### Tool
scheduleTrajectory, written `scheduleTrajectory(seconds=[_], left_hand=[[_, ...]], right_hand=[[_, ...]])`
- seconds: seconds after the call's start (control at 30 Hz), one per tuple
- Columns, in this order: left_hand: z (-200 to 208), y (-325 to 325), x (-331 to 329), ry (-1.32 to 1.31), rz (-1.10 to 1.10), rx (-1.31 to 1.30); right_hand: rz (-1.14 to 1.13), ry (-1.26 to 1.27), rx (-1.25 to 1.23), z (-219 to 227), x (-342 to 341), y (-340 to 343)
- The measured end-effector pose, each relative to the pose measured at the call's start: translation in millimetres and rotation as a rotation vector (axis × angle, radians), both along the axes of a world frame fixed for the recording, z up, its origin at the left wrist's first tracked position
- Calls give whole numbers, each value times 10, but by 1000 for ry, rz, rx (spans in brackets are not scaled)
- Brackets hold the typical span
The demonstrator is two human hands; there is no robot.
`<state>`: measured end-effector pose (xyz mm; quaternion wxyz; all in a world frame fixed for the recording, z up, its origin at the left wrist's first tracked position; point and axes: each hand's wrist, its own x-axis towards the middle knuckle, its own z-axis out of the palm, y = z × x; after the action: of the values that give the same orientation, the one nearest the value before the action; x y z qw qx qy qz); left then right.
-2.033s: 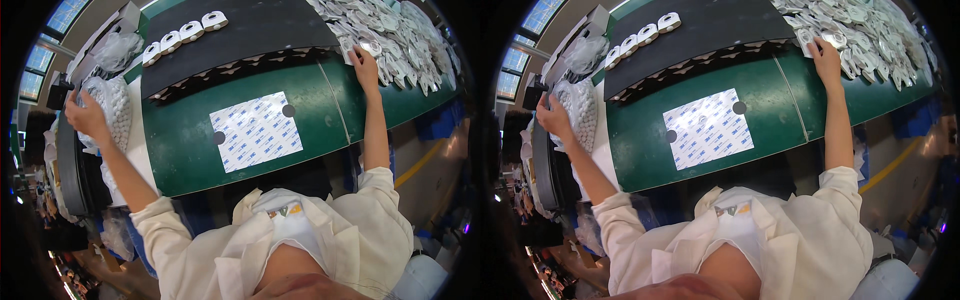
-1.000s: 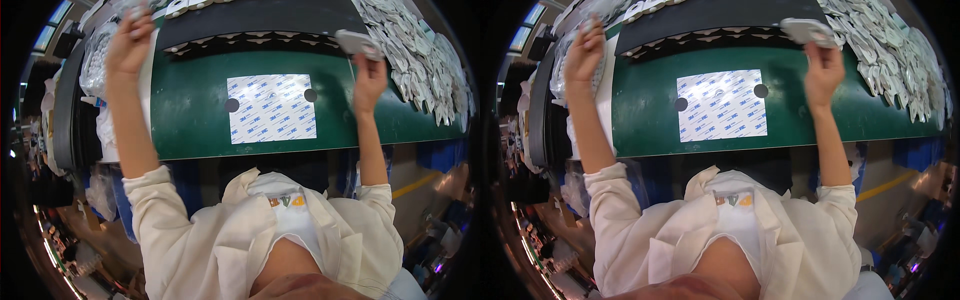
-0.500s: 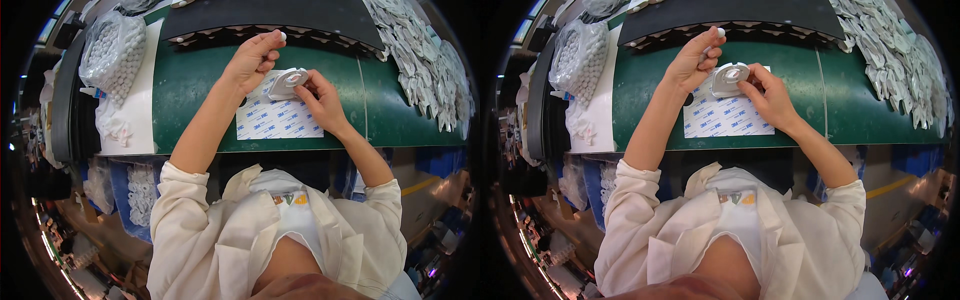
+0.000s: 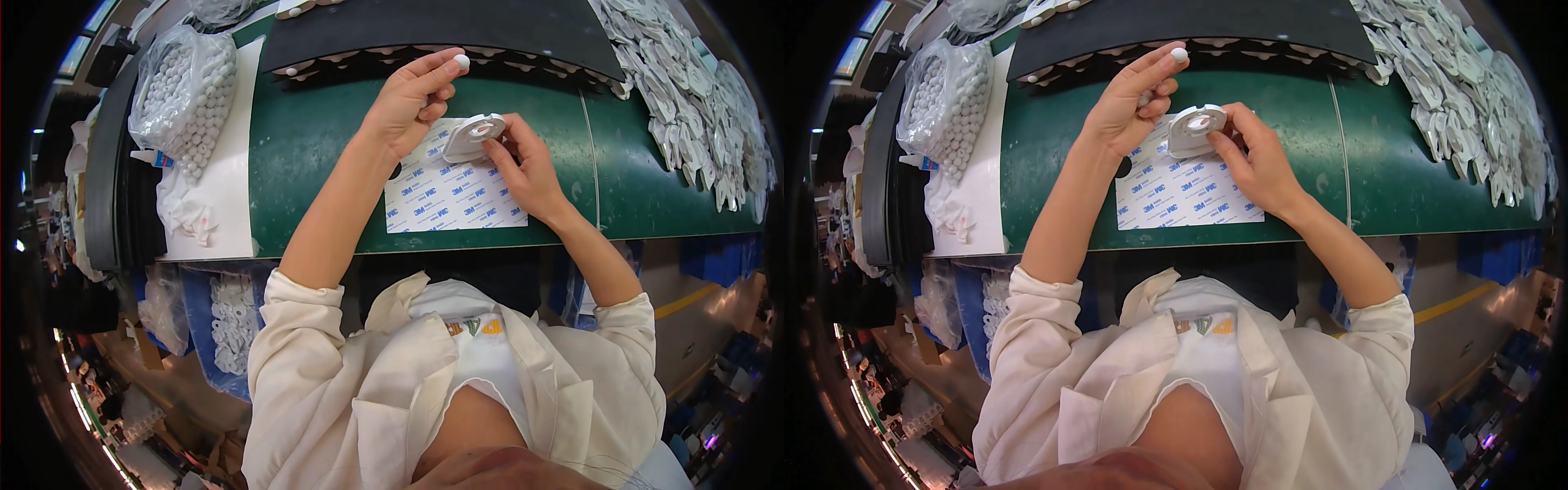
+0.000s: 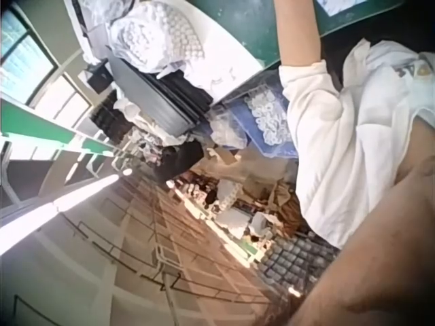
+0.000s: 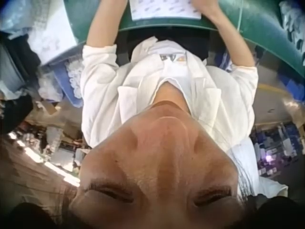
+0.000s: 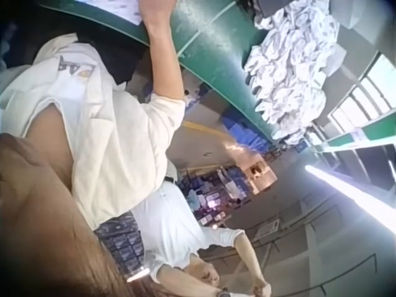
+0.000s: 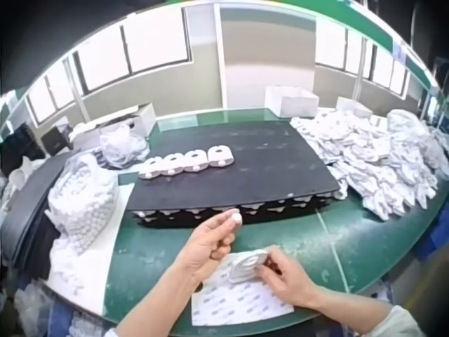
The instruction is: Assembling small white plastic components and organizing them into a grid-structured tray on an assembly line.
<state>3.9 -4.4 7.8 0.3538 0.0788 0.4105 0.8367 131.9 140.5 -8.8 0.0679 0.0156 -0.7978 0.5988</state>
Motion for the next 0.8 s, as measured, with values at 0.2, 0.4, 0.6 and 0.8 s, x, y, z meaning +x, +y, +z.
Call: scheduleTrajectory(seconds=[0.2,0.4,0.6,0.8], left_hand=[[23,4,10,-19,-9,-26],[50,-1,51,40,-42,-63],[64,-7,93,112,-61,-189],[98,3,136,260,-95,-395]], right_hand=[[36,215,311,48,14,-72],[88,72,-8,11,-1,30],[-48,-62,-718,-17,-80,202],[-83,-100,-988,-42,-115,283]])
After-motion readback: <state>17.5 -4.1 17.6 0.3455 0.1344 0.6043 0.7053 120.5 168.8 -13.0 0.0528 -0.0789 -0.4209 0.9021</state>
